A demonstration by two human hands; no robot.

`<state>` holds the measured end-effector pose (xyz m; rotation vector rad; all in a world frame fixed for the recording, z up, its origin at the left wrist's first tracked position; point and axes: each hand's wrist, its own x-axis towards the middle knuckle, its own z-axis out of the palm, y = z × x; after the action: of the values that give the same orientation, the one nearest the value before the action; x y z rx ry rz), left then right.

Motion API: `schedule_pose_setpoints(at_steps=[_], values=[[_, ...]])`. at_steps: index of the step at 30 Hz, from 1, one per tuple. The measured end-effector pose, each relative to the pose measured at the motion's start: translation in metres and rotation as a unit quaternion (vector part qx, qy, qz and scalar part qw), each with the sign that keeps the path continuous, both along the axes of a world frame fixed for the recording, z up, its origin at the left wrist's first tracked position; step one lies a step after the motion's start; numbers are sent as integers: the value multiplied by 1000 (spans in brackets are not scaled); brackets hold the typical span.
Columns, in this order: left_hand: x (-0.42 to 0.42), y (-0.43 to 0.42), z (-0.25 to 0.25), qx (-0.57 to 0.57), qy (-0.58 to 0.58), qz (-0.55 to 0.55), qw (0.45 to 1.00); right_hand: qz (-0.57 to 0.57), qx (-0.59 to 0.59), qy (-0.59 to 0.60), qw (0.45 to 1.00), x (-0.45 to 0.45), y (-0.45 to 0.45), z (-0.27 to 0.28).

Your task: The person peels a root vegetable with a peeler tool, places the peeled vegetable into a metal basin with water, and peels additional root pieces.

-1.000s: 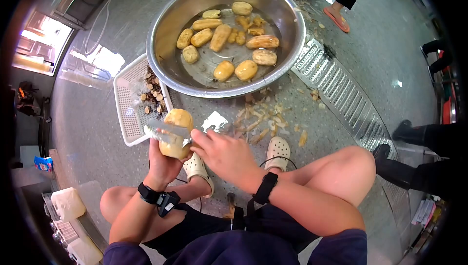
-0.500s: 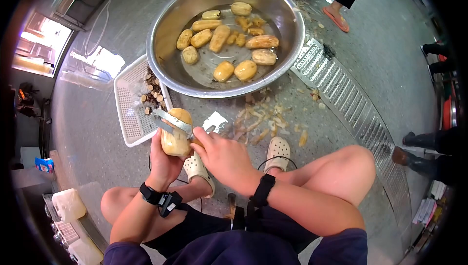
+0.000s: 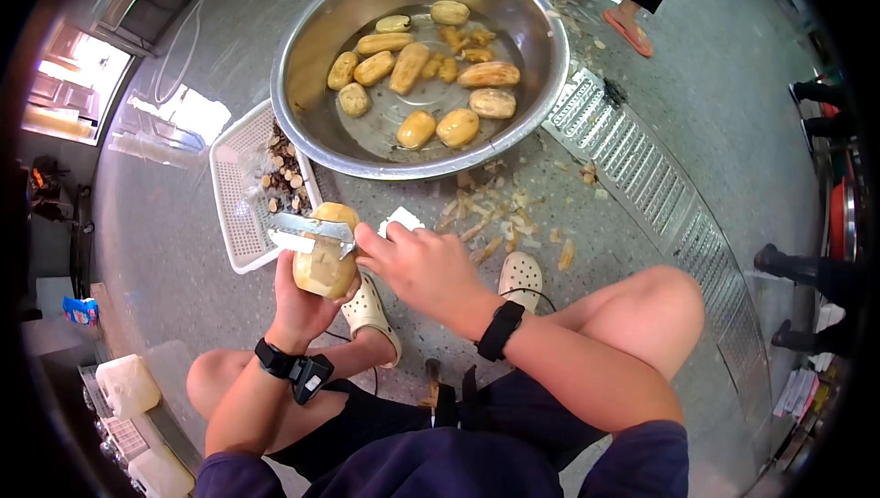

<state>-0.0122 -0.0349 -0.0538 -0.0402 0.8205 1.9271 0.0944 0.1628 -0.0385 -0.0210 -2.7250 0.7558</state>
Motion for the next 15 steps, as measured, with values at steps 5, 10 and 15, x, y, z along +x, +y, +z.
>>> schedule_pose_setpoints(at_steps=[5, 10, 15], values=[[-6, -3, 3, 10, -15, -37, 999, 18, 33, -25, 999, 5, 0, 0], [-14, -15, 2, 55, 24, -117, 991, 23, 57, -18, 998, 6, 4, 10], [-19, -16, 7, 1, 36, -119, 992, 27, 77, -6, 997, 8, 6, 9]])
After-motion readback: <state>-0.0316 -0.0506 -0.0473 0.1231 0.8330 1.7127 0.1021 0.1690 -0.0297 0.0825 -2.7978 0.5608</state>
